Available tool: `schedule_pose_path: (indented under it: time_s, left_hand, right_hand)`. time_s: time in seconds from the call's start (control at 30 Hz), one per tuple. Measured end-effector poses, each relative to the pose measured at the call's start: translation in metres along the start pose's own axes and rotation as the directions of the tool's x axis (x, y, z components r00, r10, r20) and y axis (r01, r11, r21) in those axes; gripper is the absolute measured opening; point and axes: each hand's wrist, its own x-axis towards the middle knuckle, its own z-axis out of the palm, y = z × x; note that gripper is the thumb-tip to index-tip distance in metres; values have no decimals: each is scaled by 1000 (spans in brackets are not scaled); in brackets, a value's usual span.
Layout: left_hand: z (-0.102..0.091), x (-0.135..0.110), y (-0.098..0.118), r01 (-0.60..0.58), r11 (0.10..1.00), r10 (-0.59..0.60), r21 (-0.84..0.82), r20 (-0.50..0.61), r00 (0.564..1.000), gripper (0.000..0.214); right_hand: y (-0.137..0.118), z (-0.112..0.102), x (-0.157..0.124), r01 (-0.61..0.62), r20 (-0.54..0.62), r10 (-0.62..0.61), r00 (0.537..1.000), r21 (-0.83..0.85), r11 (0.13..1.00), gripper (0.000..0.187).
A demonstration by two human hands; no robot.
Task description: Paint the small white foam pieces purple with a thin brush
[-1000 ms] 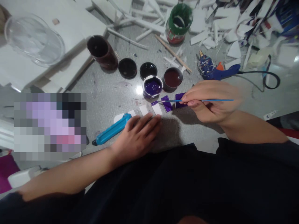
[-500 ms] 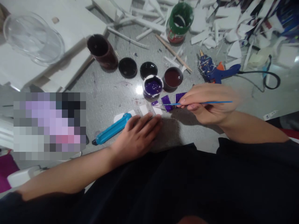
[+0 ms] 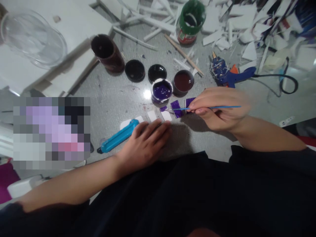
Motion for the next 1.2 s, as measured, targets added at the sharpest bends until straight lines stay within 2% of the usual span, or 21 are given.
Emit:
schedule_pose_path:
  time_s: [0.23, 0.4, 0.5, 0.63, 0.8, 1.2]
  left_hand:
    - [1, -1, 0, 11, 1000, -10, -29, 29, 1000, 56]
    - [2, -2, -1, 17, 999, -14, -48, 62, 998, 60]
    - [2, -2, -1, 13, 999, -12, -38, 46, 999, 58]
    - [1, -1, -1, 6, 1000, -6, -16, 10, 1000, 54]
    - [1, -1, -1, 8, 1000, -7, -20, 17, 1000, 53]
    - [2, 0, 0, -7, 1000, 7, -7, -27, 1000, 51]
  right_hand:
    - [0, -6, 3, 22, -13, -23, 1000, -66, 998, 7]
    - [0, 0, 4, 48, -130, -52, 990, -37, 998, 14]
    - [-1, 3, 2, -13, -191, 18, 981, 29, 999, 12]
    - [-3, 4, -1, -16, -129, 30, 991, 109, 994, 8]
    - [-4, 4, -3, -50, -21, 52, 998, 81, 995, 9]
    - [-2, 1, -3, -21, 0, 21, 1000, 17, 1000, 6]
